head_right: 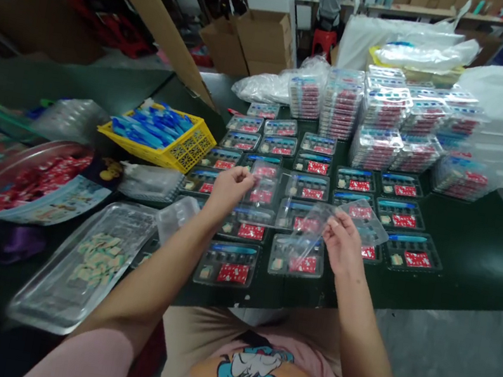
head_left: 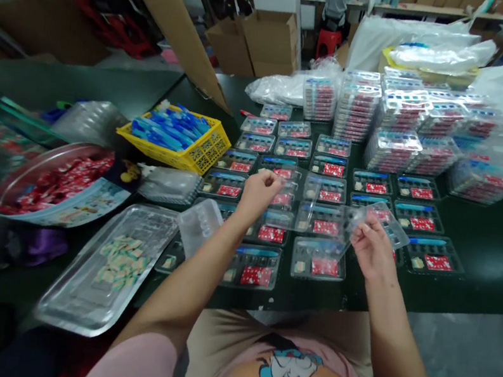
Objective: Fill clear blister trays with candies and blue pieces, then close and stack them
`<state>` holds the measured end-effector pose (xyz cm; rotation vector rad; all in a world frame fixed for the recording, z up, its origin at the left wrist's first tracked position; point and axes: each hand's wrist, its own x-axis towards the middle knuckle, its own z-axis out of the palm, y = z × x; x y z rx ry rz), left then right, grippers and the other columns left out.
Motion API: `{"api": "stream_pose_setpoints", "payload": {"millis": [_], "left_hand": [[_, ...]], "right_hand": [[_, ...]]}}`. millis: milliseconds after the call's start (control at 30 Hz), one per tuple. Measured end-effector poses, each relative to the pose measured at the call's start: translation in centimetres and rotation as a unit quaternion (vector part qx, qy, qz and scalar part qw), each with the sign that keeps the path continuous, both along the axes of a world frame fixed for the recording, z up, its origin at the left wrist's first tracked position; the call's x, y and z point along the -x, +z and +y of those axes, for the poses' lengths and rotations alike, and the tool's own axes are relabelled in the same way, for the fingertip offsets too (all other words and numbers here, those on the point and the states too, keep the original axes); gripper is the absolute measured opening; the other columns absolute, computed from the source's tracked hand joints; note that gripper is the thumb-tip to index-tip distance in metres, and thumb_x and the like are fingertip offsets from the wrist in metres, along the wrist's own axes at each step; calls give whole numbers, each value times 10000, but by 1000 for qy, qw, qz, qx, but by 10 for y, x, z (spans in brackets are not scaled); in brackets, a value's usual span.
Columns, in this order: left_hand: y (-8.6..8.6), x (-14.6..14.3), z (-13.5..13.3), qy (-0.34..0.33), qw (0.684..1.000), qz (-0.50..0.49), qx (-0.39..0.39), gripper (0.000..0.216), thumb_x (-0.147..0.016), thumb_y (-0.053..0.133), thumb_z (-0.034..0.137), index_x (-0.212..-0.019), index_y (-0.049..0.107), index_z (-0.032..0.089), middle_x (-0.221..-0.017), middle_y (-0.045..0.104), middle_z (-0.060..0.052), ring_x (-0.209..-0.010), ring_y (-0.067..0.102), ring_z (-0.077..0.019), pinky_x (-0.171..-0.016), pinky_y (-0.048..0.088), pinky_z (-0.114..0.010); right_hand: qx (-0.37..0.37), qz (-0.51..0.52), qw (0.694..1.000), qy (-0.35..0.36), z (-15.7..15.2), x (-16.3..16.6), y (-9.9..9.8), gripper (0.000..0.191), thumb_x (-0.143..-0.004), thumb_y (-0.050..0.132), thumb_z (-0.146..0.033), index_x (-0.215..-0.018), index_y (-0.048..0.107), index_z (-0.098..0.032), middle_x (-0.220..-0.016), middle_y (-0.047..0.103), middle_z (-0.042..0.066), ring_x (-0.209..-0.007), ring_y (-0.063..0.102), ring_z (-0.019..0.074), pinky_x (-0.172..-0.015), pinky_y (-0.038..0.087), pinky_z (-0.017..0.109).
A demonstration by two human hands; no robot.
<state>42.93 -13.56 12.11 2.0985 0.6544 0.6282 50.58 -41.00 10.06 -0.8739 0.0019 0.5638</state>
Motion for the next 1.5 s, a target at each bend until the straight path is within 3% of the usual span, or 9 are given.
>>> {"api": "stream_pose_setpoints", "payload": {"millis": [233, 467, 567, 733, 1000, 1200, 1333, 1433, 1500], "left_hand": [[14, -119, 28, -1, 983, -25, -179, 78, -742, 545, 128, -695, 550, 189, -687, 609, -7, -662, 549, -152, -677, 384, -269], [-25, -199, 33, -76, 953, 1, -293, 114, -832, 515, 127, -850, 611, 188, -820, 682, -60, -769, 622, -197, -737, 399, -291], [-46, -213, 32, -88, 944, 15, -317, 149, -858, 487, 121, -905, 614, 185, -880, 702, -80, -810, 636, -207, -756, 412, -304], [-75, -219, 23, -204, 894, 66, -393, 168, -862, 469, 89, -883, 606, 185, -1057, 698, -130, -1000, 623, -251, -852, 414, -363], [-101, -208, 10, -265, 865, 97, -415, 177, -911, 456, 137, -912, 631, 170, -978, 705, -139, -932, 613, -270, -773, 385, -382], [-85, -211, 20, -259, 868, 75, -417, 225, -925, 451, 166, -979, 669, 190, -1078, 683, -126, -984, 563, -268, -834, 387, -407], [-58, -216, 36, -158, 897, 38, -410, 221, -915, 501, 238, -962, 717, 248, -966, 662, -130, -984, 545, -303, -851, 366, -454], [-37, -215, 45, -130, 922, 27, -364, 217, -879, 534, 226, -958, 735, 248, -799, 657, -99, -929, 583, -292, -865, 375, -439], [-26, -212, 48, -130, 947, -3, -295, 250, -845, 514, 196, -955, 737, 215, -831, 688, -74, -905, 613, -254, -869, 410, -386]], "right_hand": [[-5, 71, 997, -12, -27, -3, -30, 326, -614, 840, -200, -871, 640, -227, -728, 590, -43, -620, 540, 70, -583, 489, 185], [-22, 99, 994, 40, -34, -15, -43, 299, -680, 822, -219, -915, 640, -238, -692, 552, -42, -606, 503, 78, -577, 443, 190], [-23, 106, 992, 59, -32, -21, -41, 281, -682, 826, -222, -896, 644, -228, -691, 539, -36, -607, 482, 77, -573, 425, 186], [-17, 100, 990, 94, -29, -27, -39, 254, -665, 840, -252, -812, 638, -211, -672, 528, -24, -590, 448, 89, -547, 396, 206], [-10, 71, 989, 131, -26, -27, -43, 231, -671, 840, -266, -771, 641, -206, -642, 551, -25, -582, 455, 93, -551, 373, 207], [-13, 69, 987, 145, -21, -23, -44, 235, -672, 839, -275, -790, 645, -214, -646, 568, -24, -583, 459, 96, -559, 361, 213], [-8, 59, 987, 152, -23, -19, -47, 244, -666, 839, -277, -802, 646, -215, -658, 577, -22, -581, 456, 98, -554, 351, 220], [-11, 50, 987, 152, -23, -17, -49, 242, -673, 832, -288, -806, 645, -214, -645, 562, -28, -566, 440, 95, -543, 341, 222], [-14, 48, 986, 156, -23, -16, -50, 245, -671, 834, -294, -804, 645, -211, -643, 558, -29, -568, 439, 94, -544, 344, 221]]}}
